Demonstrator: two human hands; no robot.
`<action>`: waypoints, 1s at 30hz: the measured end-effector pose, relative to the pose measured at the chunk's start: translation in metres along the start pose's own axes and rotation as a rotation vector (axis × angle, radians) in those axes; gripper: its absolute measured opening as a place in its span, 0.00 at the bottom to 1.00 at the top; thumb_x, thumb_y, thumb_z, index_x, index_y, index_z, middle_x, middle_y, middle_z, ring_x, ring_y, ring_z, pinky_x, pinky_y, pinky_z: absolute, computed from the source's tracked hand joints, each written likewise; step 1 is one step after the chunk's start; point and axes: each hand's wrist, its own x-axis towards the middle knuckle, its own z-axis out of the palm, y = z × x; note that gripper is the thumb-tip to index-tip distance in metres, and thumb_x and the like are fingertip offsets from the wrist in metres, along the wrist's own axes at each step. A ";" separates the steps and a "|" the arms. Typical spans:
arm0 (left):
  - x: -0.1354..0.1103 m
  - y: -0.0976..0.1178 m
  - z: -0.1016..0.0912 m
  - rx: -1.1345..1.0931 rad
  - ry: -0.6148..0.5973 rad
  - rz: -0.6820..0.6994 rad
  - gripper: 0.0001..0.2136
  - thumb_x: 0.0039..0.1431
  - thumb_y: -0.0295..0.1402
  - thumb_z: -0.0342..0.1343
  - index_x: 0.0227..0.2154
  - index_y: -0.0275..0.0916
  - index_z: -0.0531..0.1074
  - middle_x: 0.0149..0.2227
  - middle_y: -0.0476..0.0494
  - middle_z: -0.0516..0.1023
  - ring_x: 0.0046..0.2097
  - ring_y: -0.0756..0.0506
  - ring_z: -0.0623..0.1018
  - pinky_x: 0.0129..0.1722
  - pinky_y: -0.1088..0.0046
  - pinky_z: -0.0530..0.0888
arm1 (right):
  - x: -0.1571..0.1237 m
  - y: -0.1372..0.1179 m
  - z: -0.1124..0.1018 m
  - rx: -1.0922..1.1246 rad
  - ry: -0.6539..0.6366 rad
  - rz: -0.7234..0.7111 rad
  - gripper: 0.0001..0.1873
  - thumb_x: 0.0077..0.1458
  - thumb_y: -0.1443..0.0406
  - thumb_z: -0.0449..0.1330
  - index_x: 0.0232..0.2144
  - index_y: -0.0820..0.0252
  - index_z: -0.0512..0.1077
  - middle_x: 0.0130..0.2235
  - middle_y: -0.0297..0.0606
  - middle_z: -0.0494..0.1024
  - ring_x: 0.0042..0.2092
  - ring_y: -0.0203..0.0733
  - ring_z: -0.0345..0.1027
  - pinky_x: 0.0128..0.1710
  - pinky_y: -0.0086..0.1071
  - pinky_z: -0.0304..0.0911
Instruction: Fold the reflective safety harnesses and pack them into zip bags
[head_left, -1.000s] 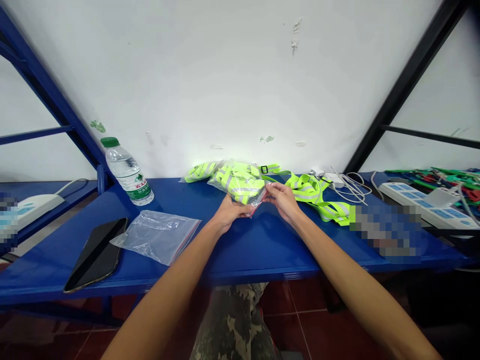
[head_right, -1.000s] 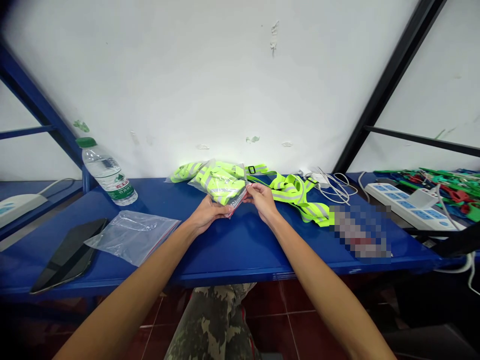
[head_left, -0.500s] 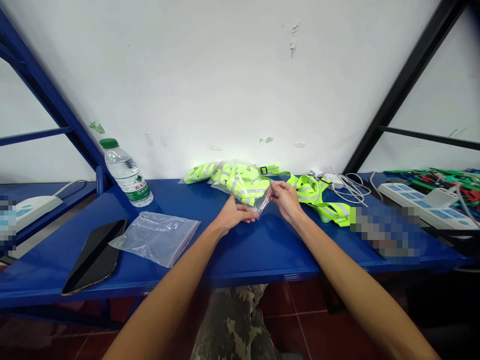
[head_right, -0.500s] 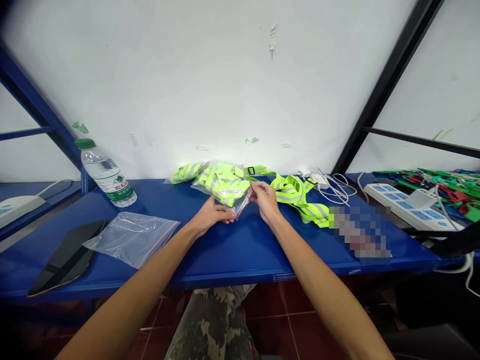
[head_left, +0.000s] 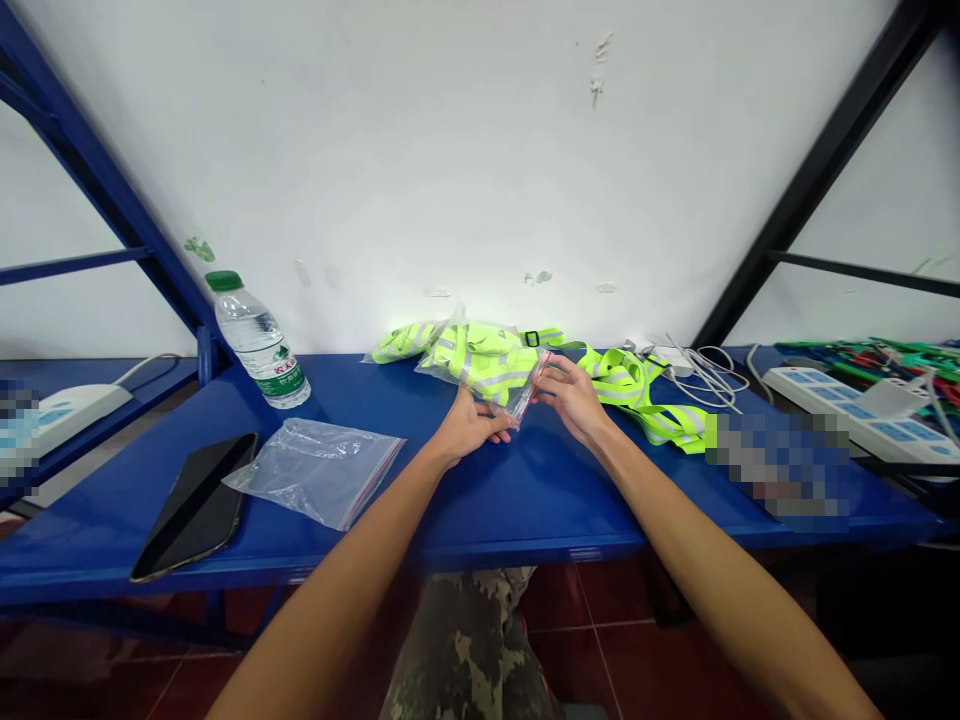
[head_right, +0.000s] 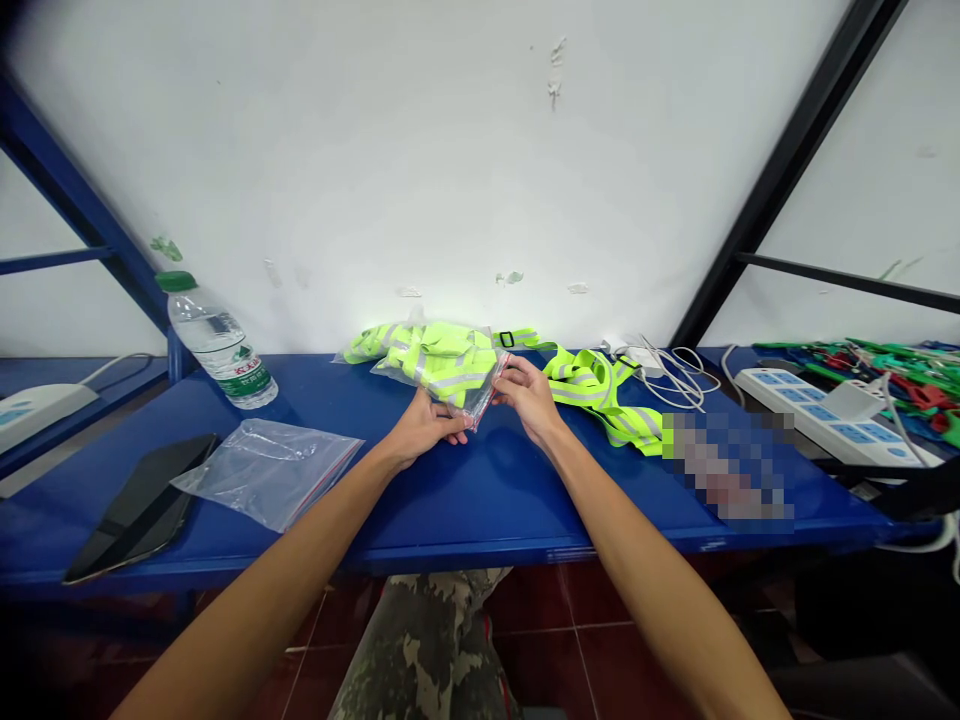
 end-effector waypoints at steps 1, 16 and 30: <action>0.000 0.000 0.000 0.006 0.000 -0.003 0.36 0.48 0.26 0.67 0.54 0.37 0.49 0.25 0.52 0.76 0.23 0.49 0.77 0.23 0.76 0.73 | 0.000 0.001 0.000 -0.006 -0.014 0.004 0.22 0.36 0.63 0.73 0.36 0.55 0.73 0.28 0.29 0.76 0.29 0.36 0.68 0.30 0.32 0.67; 0.000 0.001 -0.001 -0.023 0.023 -0.016 0.32 0.44 0.27 0.69 0.48 0.37 0.55 0.26 0.51 0.76 0.24 0.48 0.78 0.23 0.73 0.75 | -0.004 0.001 0.004 -0.070 -0.102 0.006 0.27 0.35 0.62 0.73 0.40 0.55 0.68 0.28 0.28 0.75 0.30 0.37 0.70 0.34 0.34 0.67; 0.000 0.001 0.000 -0.004 0.032 -0.018 0.30 0.44 0.28 0.69 0.46 0.37 0.57 0.28 0.50 0.76 0.25 0.49 0.78 0.25 0.73 0.75 | -0.007 0.002 0.006 -0.139 -0.199 0.022 0.27 0.39 0.62 0.71 0.41 0.55 0.64 0.28 0.29 0.77 0.29 0.37 0.71 0.33 0.34 0.66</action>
